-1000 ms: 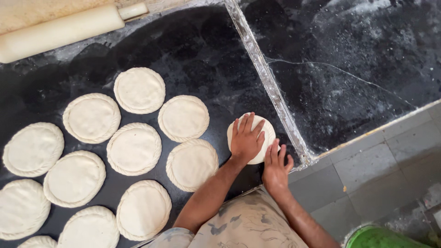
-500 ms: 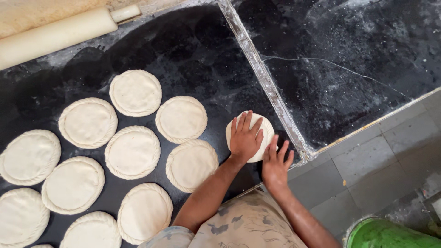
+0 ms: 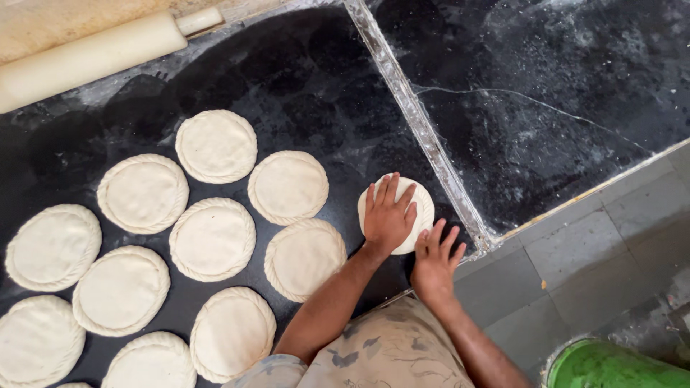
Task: The person shapes round dough pieces by hand on a black countertop, pressing and smoothing them into flat circles. They then place the shaped dough onto a baking tray alongside other prepared pieces.
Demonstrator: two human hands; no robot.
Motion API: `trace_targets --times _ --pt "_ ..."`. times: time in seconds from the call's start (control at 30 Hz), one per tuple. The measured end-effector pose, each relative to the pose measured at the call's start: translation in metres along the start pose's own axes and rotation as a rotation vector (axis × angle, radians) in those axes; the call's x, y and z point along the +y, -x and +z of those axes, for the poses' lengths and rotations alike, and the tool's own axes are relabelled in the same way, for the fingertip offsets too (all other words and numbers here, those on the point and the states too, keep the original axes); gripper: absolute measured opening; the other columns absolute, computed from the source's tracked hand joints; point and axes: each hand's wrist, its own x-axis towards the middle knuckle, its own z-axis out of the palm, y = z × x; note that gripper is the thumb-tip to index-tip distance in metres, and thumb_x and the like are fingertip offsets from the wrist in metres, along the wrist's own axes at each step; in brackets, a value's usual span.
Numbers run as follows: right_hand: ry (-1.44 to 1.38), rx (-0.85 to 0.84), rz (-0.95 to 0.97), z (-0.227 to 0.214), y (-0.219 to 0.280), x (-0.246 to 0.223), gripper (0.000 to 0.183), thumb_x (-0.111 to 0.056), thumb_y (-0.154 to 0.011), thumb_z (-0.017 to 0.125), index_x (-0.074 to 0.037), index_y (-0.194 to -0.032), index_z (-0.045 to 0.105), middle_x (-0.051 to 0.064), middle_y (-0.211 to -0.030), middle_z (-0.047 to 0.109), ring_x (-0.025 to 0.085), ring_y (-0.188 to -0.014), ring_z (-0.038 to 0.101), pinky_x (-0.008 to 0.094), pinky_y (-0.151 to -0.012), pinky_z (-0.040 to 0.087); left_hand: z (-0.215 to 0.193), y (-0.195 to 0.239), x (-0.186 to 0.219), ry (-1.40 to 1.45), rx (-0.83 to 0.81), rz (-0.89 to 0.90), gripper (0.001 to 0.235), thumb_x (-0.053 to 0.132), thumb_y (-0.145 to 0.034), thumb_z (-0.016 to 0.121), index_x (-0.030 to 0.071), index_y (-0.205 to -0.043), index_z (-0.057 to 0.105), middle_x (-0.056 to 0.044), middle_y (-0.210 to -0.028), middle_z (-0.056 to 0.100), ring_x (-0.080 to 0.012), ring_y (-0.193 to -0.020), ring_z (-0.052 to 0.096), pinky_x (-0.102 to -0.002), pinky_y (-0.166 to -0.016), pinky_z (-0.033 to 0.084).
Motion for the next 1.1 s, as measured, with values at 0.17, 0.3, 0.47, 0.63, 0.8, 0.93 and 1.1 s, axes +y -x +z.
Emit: trace_targets --times 0.17,0.3,0.47,0.63,0.8,0.93,1.1 --pt "-0.361 -0.196 0.27 -0.032 -0.048 0.033 0.025 -0.023 -0.085 0.071 -0.01 -0.105 0.078 0.03 -0.161 0.03 0.055 -0.148 0.024 0.073 -0.114 0.02 -0.002 -0.002 -0.001 -0.002 0.002 0.002 0.043 0.034 -0.098 0.059 0.019 -0.137 0.066 -0.015 -0.155 0.049 -0.0326 -0.148 0.04 -0.055 -0.123 0.023" --pt "-0.262 -0.396 0.333 -0.036 -0.06 0.026 0.024 -0.029 -0.084 0.074 -0.01 -0.097 0.08 0.022 -0.161 0.035 0.048 -0.151 0.029 0.07 -0.121 0.017 0.0 -0.001 -0.002 0.01 0.017 0.012 0.043 0.035 -0.097 0.06 0.019 -0.137 0.066 -0.016 -0.154 0.05 -0.033 -0.147 0.042 -0.056 -0.123 0.024" --pt "0.064 -0.13 0.051 -0.012 -0.018 -0.007 0.028 -0.018 -0.089 0.067 -0.003 -0.111 0.074 0.028 -0.162 0.039 0.049 -0.149 0.032 0.071 -0.117 0.021 0.004 -0.009 -0.006 0.05 0.045 -0.004 0.044 0.035 -0.097 0.061 0.017 -0.136 0.066 -0.016 -0.152 0.052 -0.0333 -0.145 0.044 -0.056 -0.12 0.028" --pt "-0.268 -0.078 -0.008 -0.017 0.0 -0.001 0.054 -0.006 -0.07 0.067 -0.003 -0.124 0.066 0.035 -0.152 0.042 0.061 -0.135 0.04 0.072 -0.098 0.032 0.003 -0.036 -0.025 0.099 -0.033 -0.068 0.049 0.036 -0.095 0.065 0.007 -0.135 0.066 -0.014 -0.143 0.057 -0.0325 -0.136 0.05 -0.05 -0.113 0.04" --pt "-0.943 0.064 0.327 -0.018 -0.044 0.034 0.039 -0.011 -0.089 0.075 -0.001 -0.124 0.061 0.02 -0.136 0.064 0.035 -0.121 0.067 0.043 -0.097 0.057 -0.001 -0.084 -0.046 0.125 -0.565 -0.189 0.068 0.054 -0.083 0.075 0.006 -0.13 0.063 -0.015 -0.125 0.066 -0.0332 -0.119 0.062 -0.043 -0.097 0.051" --pt "-1.262 -0.112 0.576 -0.009 -0.085 0.031 0.08 -0.016 -0.066 0.095 0.0 -0.13 0.049 0.02 -0.113 0.066 0.025 -0.1 0.066 0.037 -0.08 0.059 0.0 -0.107 -0.059 0.199 -0.869 -0.099 0.065 0.061 -0.065 0.084 0.009 -0.103 0.077 -0.012 -0.103 0.073 -0.0307 -0.101 0.07 -0.041 -0.088 0.054" --pt "-0.995 -0.12 0.023 -0.015 -0.094 0.044 0.069 -0.018 -0.06 0.099 -0.004 -0.119 0.066 0.021 -0.117 0.068 0.025 -0.103 0.066 0.038 -0.086 0.057 -0.03 -0.092 -0.068 0.608 -0.758 0.397 0.048 0.034 -0.061 0.093 0.006 -0.094 0.074 -0.015 -0.094 0.073 -0.0375 -0.09 0.071 -0.046 -0.08 0.055"
